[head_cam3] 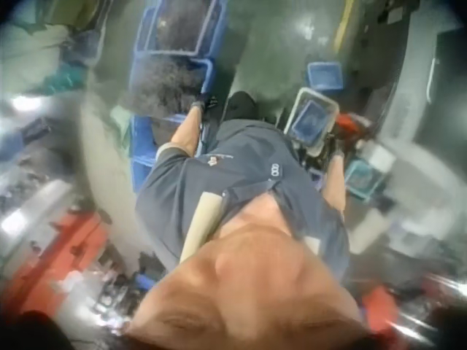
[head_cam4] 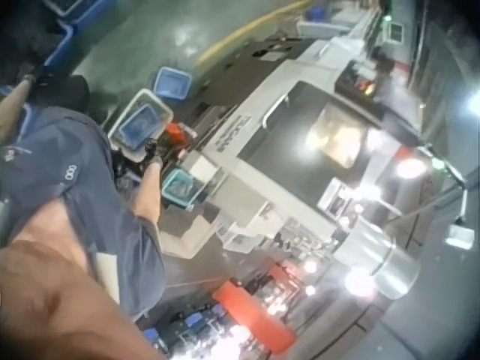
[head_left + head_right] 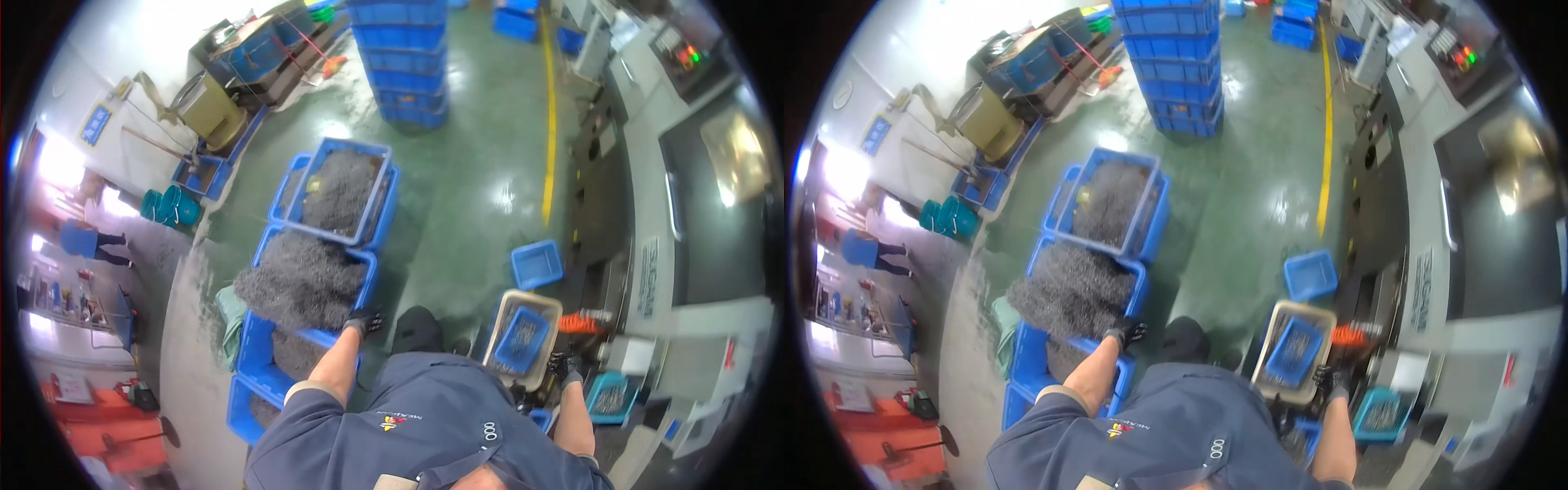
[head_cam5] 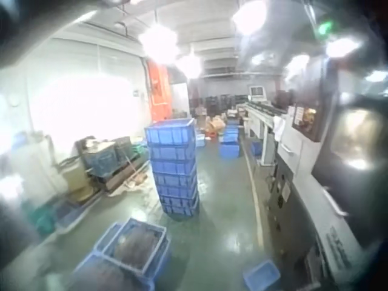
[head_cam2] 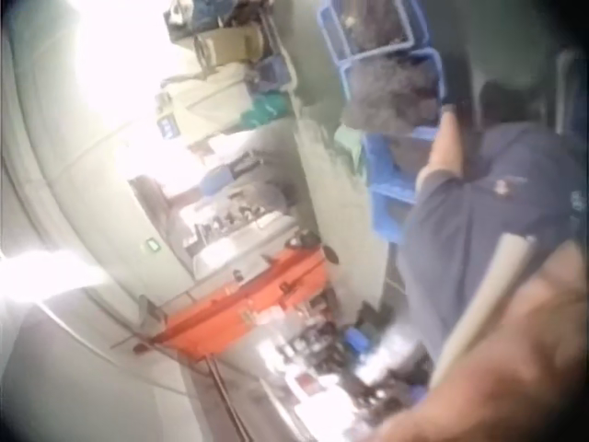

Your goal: Transferring metal shavings from blue industrial bins and bags into processing equipment using a shovel.

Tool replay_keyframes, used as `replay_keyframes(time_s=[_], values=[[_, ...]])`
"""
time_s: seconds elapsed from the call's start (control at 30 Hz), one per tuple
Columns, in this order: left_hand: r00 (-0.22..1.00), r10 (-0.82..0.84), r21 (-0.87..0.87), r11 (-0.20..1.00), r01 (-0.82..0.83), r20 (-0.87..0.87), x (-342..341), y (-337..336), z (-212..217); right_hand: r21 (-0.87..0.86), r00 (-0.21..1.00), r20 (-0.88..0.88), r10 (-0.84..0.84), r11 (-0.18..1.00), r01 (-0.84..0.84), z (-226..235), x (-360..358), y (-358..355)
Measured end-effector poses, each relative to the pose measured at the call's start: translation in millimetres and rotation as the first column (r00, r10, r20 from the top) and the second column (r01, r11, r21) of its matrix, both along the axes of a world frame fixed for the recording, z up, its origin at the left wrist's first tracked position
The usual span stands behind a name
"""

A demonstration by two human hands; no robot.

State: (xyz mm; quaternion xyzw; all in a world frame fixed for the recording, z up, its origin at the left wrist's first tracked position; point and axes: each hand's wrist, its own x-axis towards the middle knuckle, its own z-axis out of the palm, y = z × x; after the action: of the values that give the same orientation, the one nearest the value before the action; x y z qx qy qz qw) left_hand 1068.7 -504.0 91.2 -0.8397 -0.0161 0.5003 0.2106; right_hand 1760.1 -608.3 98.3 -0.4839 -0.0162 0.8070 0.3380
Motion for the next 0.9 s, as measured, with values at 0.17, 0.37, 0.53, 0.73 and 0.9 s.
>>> replay_keyframes(time_s=[0.17,0.37,0.53,0.73,0.9], values=[[0.060,-0.829,-0.103,0.141,0.985,-0.556,-14,43,-1,0.171,0.793,0.604,-0.074,0.984,-0.038,73,-102,264],[-0.809,-0.341,-0.581,-0.568,0.583,-0.479,-40,198,-10,0.324,0.747,0.642,-0.173,0.944,-0.060,44,-127,476],[-0.793,-0.349,-0.565,-0.563,0.604,-0.500,-83,377,8,0.486,0.994,0.092,-0.057,0.874,0.005,35,-170,615],[-0.638,-0.135,-0.611,-0.193,0.768,-0.759,-90,495,50,0.628,0.934,0.344,-0.102,0.764,-0.147,231,-321,867],[-0.494,-0.439,-0.551,0.003,0.834,-0.750,-67,494,48,0.820,0.988,0.080,0.136,0.554,-0.142,328,-358,1138]])
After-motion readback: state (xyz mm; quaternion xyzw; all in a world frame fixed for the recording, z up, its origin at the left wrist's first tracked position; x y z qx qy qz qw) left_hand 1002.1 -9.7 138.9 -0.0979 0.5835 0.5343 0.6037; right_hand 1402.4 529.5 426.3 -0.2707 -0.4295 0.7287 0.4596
